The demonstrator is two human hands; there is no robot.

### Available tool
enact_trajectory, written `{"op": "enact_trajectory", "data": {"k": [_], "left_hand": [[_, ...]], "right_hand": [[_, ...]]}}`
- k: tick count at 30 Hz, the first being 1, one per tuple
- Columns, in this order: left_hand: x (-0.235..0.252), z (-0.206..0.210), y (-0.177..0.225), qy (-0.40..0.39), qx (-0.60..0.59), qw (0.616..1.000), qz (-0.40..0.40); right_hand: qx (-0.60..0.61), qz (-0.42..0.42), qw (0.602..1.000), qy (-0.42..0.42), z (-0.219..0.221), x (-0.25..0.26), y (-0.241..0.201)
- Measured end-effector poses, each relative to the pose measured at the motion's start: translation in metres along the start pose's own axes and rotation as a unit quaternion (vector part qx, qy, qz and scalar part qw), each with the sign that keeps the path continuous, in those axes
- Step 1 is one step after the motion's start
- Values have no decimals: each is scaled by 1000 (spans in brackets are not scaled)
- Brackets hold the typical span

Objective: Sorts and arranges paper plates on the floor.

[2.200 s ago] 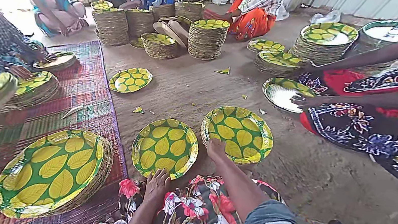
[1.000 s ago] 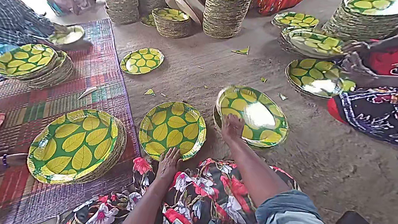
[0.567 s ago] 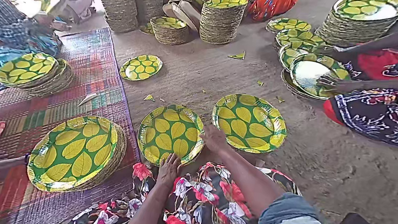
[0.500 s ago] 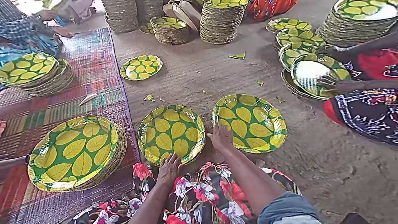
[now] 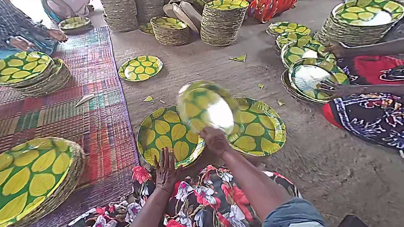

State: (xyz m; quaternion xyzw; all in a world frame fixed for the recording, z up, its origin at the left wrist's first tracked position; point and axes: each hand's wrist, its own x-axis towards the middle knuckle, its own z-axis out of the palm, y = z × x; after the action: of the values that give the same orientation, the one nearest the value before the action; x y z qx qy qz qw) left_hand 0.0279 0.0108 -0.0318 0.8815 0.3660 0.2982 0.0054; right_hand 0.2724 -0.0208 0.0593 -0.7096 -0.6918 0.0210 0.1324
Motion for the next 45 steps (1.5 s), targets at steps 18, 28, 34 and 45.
{"op": "enact_trajectory", "data": {"k": [18, 28, 34, 45], "left_hand": [[14, -13, -1, -367, -31, 927, -73], [0, -3, 1, 61, 14, 997, -37], [12, -17, -1, -345, -31, 935, -76], [12, -7, -3, -356, -32, 932, -61]], "right_hand": [[5, 363, 918, -160, 0, 2, 32], [27, -52, 998, -10, 16, -1, -6], [10, -20, 971, -239, 22, 4, -2], [-1, 367, 914, -171, 6, 2, 35]]}}
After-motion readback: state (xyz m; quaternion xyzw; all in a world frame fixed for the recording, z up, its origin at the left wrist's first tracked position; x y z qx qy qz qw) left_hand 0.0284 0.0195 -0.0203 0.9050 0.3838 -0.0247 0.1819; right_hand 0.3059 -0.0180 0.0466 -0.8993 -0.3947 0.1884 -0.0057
